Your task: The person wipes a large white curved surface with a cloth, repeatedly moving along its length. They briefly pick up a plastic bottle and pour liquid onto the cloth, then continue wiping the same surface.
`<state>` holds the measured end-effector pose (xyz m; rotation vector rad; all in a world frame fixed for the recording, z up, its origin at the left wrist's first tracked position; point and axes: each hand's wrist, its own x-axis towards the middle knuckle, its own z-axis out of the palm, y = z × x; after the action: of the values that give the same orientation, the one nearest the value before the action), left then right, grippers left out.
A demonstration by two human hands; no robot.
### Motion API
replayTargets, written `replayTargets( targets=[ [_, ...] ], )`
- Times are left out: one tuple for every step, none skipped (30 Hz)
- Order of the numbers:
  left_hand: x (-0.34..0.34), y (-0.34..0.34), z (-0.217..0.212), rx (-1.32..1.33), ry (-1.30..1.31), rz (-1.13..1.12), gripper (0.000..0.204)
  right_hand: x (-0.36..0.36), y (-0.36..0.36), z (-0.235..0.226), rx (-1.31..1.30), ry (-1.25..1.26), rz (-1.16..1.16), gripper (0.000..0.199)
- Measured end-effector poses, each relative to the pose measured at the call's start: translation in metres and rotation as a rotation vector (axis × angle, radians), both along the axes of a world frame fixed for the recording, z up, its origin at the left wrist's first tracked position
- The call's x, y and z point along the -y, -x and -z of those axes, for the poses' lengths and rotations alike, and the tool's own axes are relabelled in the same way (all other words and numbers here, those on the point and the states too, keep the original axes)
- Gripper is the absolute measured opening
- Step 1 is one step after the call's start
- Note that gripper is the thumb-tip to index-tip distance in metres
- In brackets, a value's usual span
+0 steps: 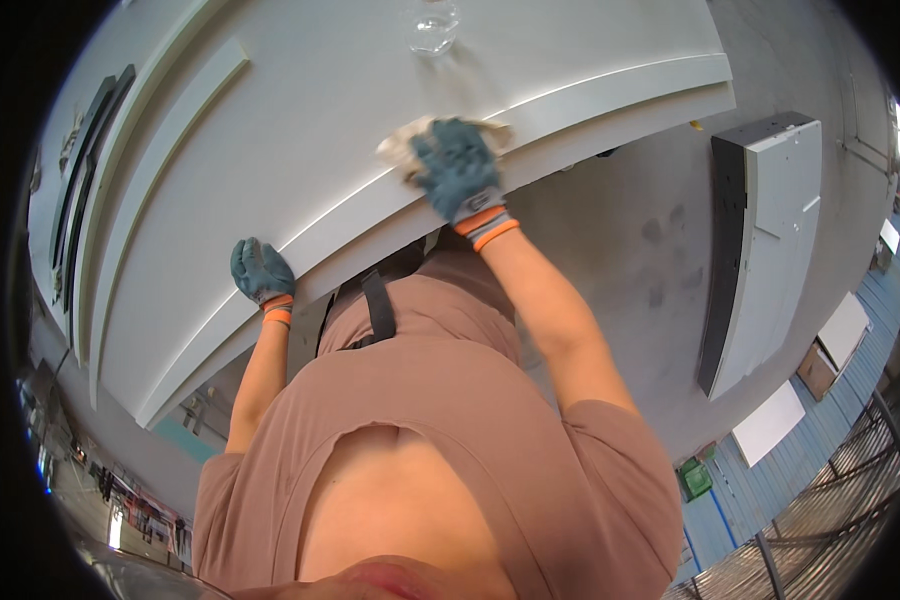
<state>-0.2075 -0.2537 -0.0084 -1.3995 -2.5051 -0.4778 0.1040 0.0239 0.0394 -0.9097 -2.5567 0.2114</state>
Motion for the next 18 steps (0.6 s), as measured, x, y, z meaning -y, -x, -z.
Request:
replayTargets(
  targets=[
    [0.001,-0.002,-0.001,0.026,0.004,-0.012,0.032,-0.027,-0.013,-0.008,0.058,-0.051,-0.017,0.041],
    [-0.003,-0.003,-0.002,0.022,0.004,-0.007,0.032,-0.059,-0.036,0.004,0.003,-0.014,0.078,0.036],
    [0.001,-0.004,-0.004,0.017,0.015,-0.012,0.032,-0.08,-0.05,-0.015,-0.017,-0.215,0.127,0.034],
    [-0.007,-0.001,-0.004,0.019,0.009,0.011,0.032,-0.112,-0.099,0.011,0.043,-0.145,0.27,0.036],
    [-0.009,-0.001,-0.004,0.023,0.0,0.018,0.032,-0.129,-0.125,0.018,-0.038,-0.24,0.364,0.041],
    [-0.013,-0.003,-0.004,0.028,-0.011,0.03,0.032,-0.142,-0.145,0.027,-0.049,-0.202,0.424,0.043],
    [-0.013,-0.002,-0.005,0.029,-0.016,0.035,0.032,-0.136,-0.138,0.029,-0.08,-0.195,0.468,0.043],
    [-0.014,-0.001,-0.004,0.022,-0.015,0.034,0.033,-0.127,-0.125,0.029,-0.112,-0.192,0.511,0.042],
    [-0.011,-0.002,-0.004,0.015,-0.01,0.029,0.033,-0.108,-0.102,0.026,-0.056,-0.213,0.435,0.044],
    [-0.008,-0.002,-0.005,0.01,-0.002,0.028,0.033,-0.08,-0.074,0.021,0.004,-0.231,0.363,0.046],
    [-0.008,-0.002,-0.005,0.007,0.009,0.024,0.033,-0.049,-0.047,0.019,-0.004,-0.178,0.323,0.045],
    [-0.008,-0.003,-0.006,0.004,0.021,0.019,0.033,-0.012,-0.019,0.019,-0.013,-0.122,0.282,0.044],
    [-0.008,-0.004,-0.007,0.0,0.033,0.018,0.033,0.021,0.002,0.021,-0.022,-0.066,0.245,0.044],
    [-0.008,-0.004,-0.007,0.014,0.026,0.018,0.032,0.034,0.011,0.022,-0.034,-0.013,0.208,0.043],
    [-0.007,-0.004,-0.007,0.025,0.019,0.009,0.032,0.028,0.009,0.022,-0.025,0.011,0.152,0.042],
    [-0.005,-0.004,-0.007,0.033,0.014,0.0,0.032,0.017,0.003,0.021,-0.016,0.038,0.095,0.041],
    [-0.005,-0.003,-0.007,0.029,0.019,0.009,0.032,0.005,-0.006,0.019,-0.002,0.068,0.049,0.041],
    [-0.003,-0.002,-0.008,0.023,0.029,0.009,0.032,-0.017,-0.019,0.017,-0.003,0.053,0.101,0.04]
  ],
)
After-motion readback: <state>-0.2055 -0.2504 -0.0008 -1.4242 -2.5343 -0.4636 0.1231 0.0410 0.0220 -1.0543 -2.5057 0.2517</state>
